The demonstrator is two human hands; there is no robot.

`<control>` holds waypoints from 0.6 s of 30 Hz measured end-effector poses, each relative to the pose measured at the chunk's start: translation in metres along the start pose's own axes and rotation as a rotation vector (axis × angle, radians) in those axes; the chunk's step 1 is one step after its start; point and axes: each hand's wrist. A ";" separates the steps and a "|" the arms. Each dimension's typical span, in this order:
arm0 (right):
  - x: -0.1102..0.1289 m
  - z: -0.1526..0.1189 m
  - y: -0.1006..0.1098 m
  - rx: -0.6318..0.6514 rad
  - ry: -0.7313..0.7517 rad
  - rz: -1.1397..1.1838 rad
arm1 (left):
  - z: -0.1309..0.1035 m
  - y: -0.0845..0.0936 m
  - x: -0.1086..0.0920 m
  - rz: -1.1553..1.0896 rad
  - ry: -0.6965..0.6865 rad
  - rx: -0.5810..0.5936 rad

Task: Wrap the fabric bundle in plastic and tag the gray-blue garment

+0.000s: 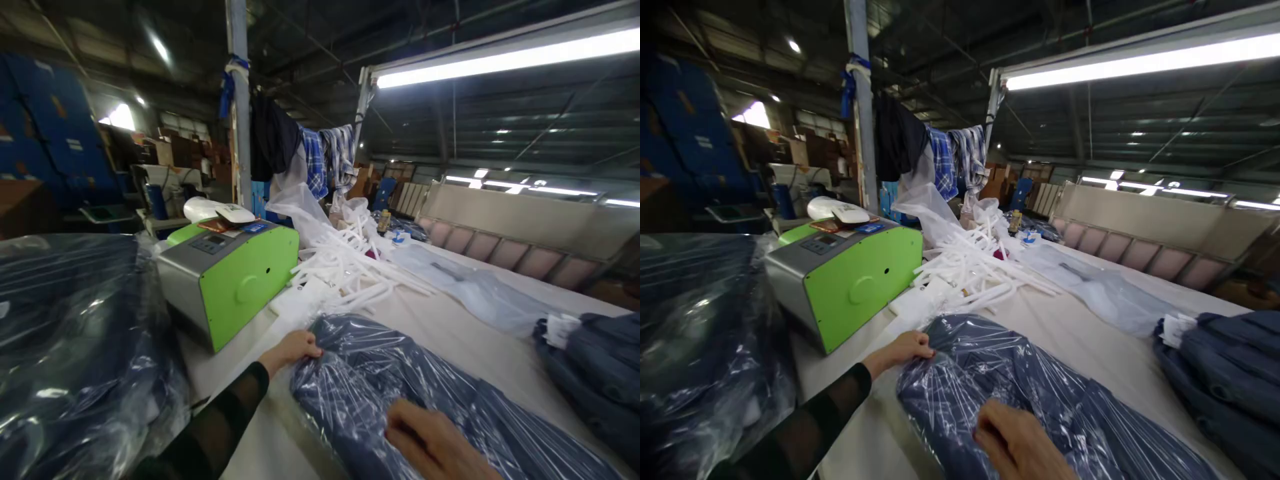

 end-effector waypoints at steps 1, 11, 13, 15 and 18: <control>0.010 0.025 -0.001 0.086 0.054 -0.039 | 0.000 0.000 0.001 -0.013 0.006 0.002; 0.005 0.150 -0.054 0.292 0.067 -0.253 | -0.001 -0.004 0.005 -0.056 0.040 -0.035; 0.000 0.155 -0.058 0.290 0.035 -0.283 | -0.002 -0.005 0.004 -0.038 0.041 -0.051; -0.003 0.159 -0.059 0.292 -0.015 -0.291 | -0.002 -0.006 0.003 -0.020 0.044 -0.060; -0.008 0.165 -0.062 0.294 -0.108 -0.273 | -0.003 -0.007 0.003 0.003 0.051 -0.068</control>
Point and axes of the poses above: each hand's wrist, its own z-axis towards the middle knuckle, its own y-axis out of the back of the hand, x = y × z, and after that the axes turned 14 degrees about -x, right-handed
